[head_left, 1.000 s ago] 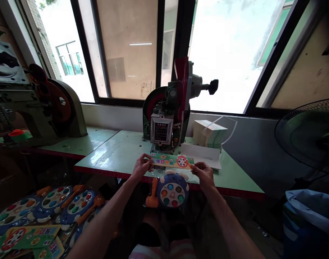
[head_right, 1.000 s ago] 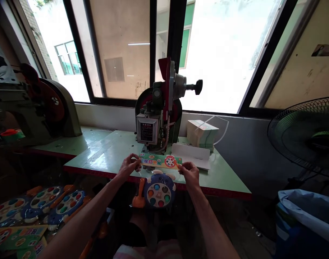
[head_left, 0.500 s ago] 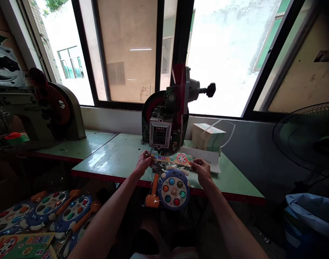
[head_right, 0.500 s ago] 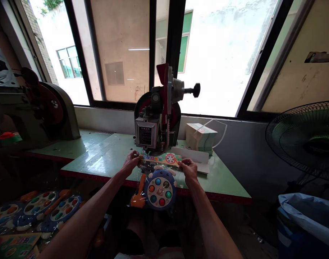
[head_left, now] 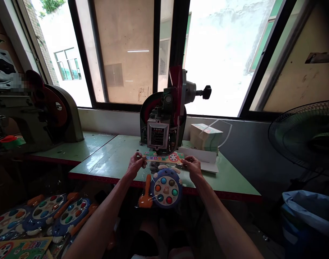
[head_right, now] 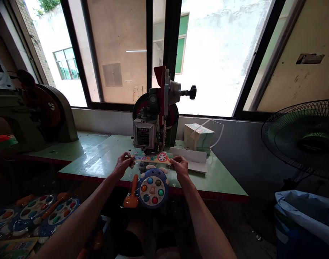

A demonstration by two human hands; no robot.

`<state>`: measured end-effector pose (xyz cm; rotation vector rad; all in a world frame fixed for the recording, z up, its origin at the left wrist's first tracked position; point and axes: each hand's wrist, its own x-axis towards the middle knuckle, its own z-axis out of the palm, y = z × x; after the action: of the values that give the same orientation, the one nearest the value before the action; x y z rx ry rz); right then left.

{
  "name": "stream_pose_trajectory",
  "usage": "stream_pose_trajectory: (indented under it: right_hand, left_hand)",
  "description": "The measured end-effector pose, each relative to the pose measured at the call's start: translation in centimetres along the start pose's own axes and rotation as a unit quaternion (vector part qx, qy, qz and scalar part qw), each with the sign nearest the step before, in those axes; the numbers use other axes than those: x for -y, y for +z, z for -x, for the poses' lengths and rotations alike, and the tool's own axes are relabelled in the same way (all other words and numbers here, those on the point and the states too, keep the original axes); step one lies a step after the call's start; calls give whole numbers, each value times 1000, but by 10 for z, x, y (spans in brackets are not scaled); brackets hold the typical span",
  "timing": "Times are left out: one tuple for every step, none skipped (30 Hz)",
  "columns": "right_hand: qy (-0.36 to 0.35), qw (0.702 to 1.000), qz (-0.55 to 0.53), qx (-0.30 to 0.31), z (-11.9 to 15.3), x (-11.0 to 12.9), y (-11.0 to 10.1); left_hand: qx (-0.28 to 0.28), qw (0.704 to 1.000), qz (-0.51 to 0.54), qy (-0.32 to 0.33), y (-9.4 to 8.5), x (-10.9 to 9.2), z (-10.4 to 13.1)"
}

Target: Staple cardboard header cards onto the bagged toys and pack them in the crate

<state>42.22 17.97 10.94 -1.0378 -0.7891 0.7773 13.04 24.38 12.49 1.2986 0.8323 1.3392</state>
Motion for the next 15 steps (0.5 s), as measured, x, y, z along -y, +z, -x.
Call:
stream_pose_trajectory:
  right_hand:
    - [0,1000,-2,9,1,-2,7]
    - [2,1000,-3,17,1,-3,14]
    - [4,1000,-4,23,1,-5,20]
    - [7,1000,-5,26,0,-7,25]
    - [10,1000,-6,28,-1,-8,29]
    - [14,999,-6,28,-2,-9,32]
    - [18,999,-6,27,-3,-10,35]
    - [21,999,-5,26,-4,-11,36]
    - [25,999,-3,24,-5,-11,37]
    - [28,999,-1,22,-6,-11,37]
    - [30,999,1,21,-6,-11,37]
    - [33,999,4,21,-6,-10,37]
    - [35,999,6,22,-6,-10,37]
    - [36,999,8,23,-6,-9,36]
    - [36,999,9,24,-6,-9,36]
  left_hand:
    - [-5,1000,-1,-1,-8,-2,0]
    - [-10,1000,-3,-3,-15,-3,1]
    - [-15,1000,-5,-5,-21,-5,1]
    - [-19,1000,-7,-6,-26,-7,1]
    - [-22,1000,-7,-7,-30,-8,2]
    - [-24,1000,-7,-7,-33,-10,3]
    - [-25,1000,-5,-6,-34,-10,3]
    - [-27,1000,-4,-7,-35,-11,3]
    - [-30,1000,-2,-7,-34,-10,3]
    - [-33,999,0,-8,-34,-10,3]
    - [-37,999,2,-10,-34,-9,3]
    - [-41,999,3,-12,-33,-9,3]
    - [-44,999,4,-14,-33,-8,3]
    - [-47,999,6,-17,-33,-8,3]
    - [-49,999,7,-19,-33,-8,3]
